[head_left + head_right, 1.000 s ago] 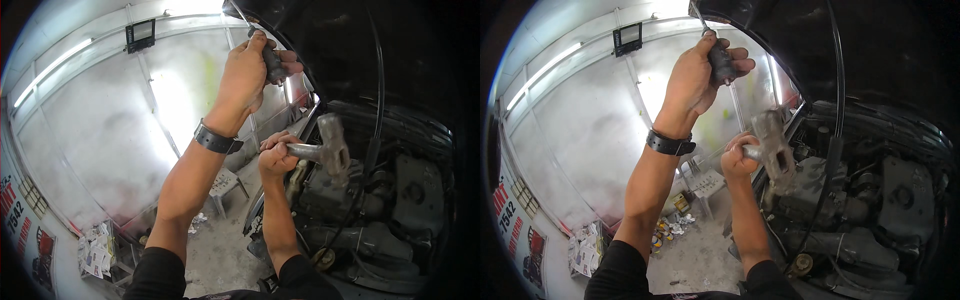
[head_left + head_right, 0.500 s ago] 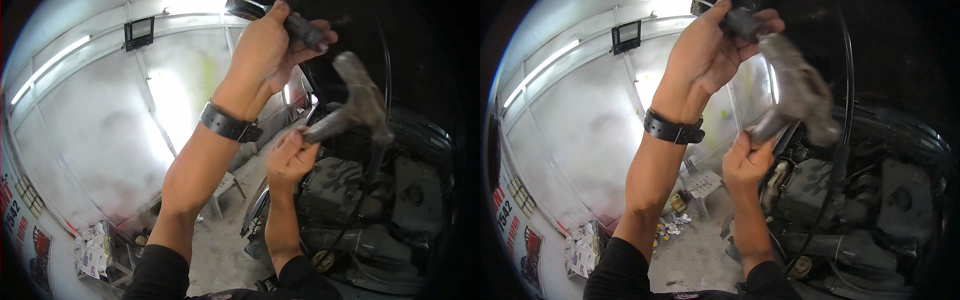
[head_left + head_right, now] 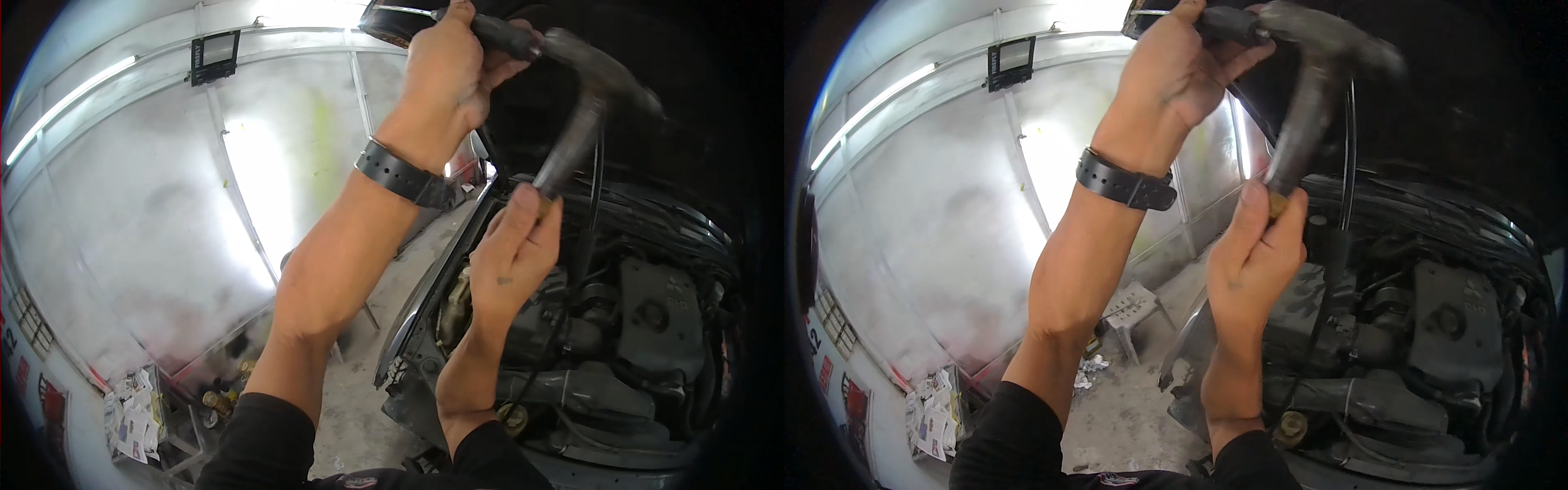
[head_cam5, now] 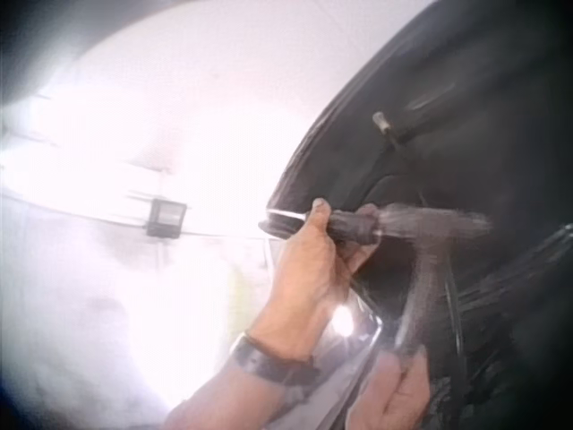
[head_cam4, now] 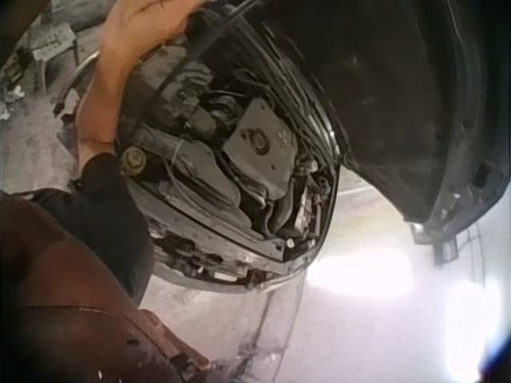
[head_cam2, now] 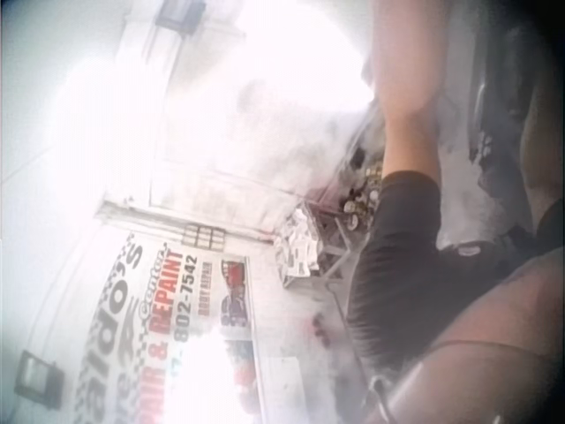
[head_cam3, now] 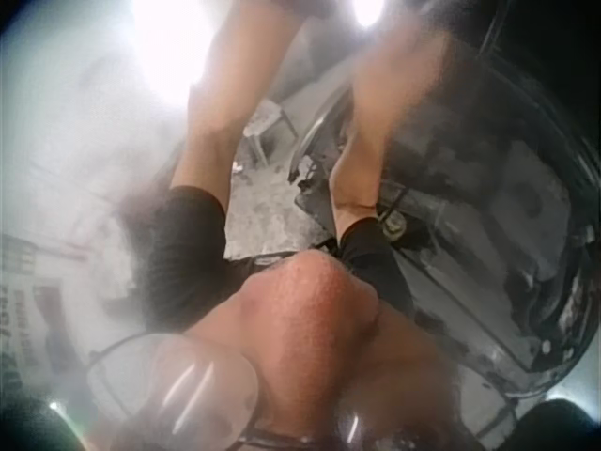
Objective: The person hammers different areas of the vehicle hood and side panel, using a punch tool to target specific spots while hammering the tool's head.
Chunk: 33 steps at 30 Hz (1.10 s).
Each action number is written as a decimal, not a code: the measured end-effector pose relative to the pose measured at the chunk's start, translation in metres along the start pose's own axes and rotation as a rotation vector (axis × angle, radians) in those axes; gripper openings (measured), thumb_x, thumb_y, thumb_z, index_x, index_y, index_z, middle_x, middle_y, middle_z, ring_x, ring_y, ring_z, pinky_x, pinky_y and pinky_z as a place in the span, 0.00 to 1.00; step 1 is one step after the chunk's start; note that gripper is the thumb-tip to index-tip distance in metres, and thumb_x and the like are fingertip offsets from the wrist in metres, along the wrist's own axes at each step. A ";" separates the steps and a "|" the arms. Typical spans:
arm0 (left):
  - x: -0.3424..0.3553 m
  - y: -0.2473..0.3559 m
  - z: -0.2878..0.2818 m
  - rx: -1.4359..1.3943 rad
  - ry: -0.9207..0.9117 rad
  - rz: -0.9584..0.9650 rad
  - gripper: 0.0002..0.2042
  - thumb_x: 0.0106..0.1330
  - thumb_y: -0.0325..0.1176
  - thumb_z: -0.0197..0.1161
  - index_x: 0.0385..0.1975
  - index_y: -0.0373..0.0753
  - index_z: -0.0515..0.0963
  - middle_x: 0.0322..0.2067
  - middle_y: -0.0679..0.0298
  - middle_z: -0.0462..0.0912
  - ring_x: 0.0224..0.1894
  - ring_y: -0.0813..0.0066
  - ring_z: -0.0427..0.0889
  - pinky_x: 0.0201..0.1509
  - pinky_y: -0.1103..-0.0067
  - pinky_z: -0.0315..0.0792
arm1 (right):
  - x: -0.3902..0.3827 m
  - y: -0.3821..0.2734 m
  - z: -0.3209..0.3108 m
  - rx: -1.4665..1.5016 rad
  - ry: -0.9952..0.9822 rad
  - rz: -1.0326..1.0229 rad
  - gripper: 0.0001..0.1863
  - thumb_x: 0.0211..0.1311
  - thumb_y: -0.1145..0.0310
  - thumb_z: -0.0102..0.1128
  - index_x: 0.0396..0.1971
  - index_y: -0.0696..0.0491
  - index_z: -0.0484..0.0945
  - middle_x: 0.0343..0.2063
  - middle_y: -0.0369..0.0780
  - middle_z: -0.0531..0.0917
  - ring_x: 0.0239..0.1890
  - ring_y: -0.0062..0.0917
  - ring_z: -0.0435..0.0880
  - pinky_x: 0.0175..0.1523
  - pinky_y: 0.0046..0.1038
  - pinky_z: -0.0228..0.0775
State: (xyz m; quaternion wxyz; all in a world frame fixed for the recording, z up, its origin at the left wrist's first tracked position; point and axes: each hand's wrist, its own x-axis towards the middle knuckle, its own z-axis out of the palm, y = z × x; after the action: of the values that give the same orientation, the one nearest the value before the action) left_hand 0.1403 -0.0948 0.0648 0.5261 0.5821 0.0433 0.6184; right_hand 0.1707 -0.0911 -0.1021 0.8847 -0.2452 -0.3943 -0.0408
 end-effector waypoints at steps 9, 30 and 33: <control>0.010 -0.007 -0.003 0.008 -0.035 0.035 0.22 0.77 0.41 0.34 0.37 0.28 0.71 0.40 0.48 0.80 0.43 0.63 0.82 0.54 0.70 0.76 | 0.013 -0.015 0.008 0.005 -0.124 0.107 0.15 0.71 0.62 0.49 0.30 0.60 0.67 0.14 0.39 0.71 0.15 0.24 0.67 0.24 0.26 0.61; 0.010 -0.002 0.006 -0.052 -0.073 0.022 0.19 0.77 0.41 0.36 0.41 0.28 0.68 0.41 0.50 0.80 0.45 0.63 0.81 0.57 0.66 0.74 | 0.015 -0.017 -0.004 0.038 -0.064 0.157 0.17 0.72 0.59 0.46 0.28 0.58 0.68 0.12 0.34 0.67 0.12 0.15 0.64 0.19 0.20 0.57; 0.004 -0.003 -0.006 -0.072 -0.168 0.051 0.19 0.76 0.42 0.37 0.43 0.29 0.67 0.45 0.48 0.78 0.47 0.62 0.80 0.59 0.66 0.72 | 0.000 -0.018 -0.004 0.099 0.030 0.170 0.13 0.70 0.65 0.50 0.35 0.62 0.72 0.17 0.36 0.73 0.18 0.17 0.68 0.26 0.21 0.62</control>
State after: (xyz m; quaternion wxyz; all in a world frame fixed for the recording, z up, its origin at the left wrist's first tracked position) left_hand 0.1388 -0.0876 0.0630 0.5328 0.6134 -0.0381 0.5817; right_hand 0.1681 -0.1086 -0.0971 0.9018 -0.2333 -0.3601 0.0504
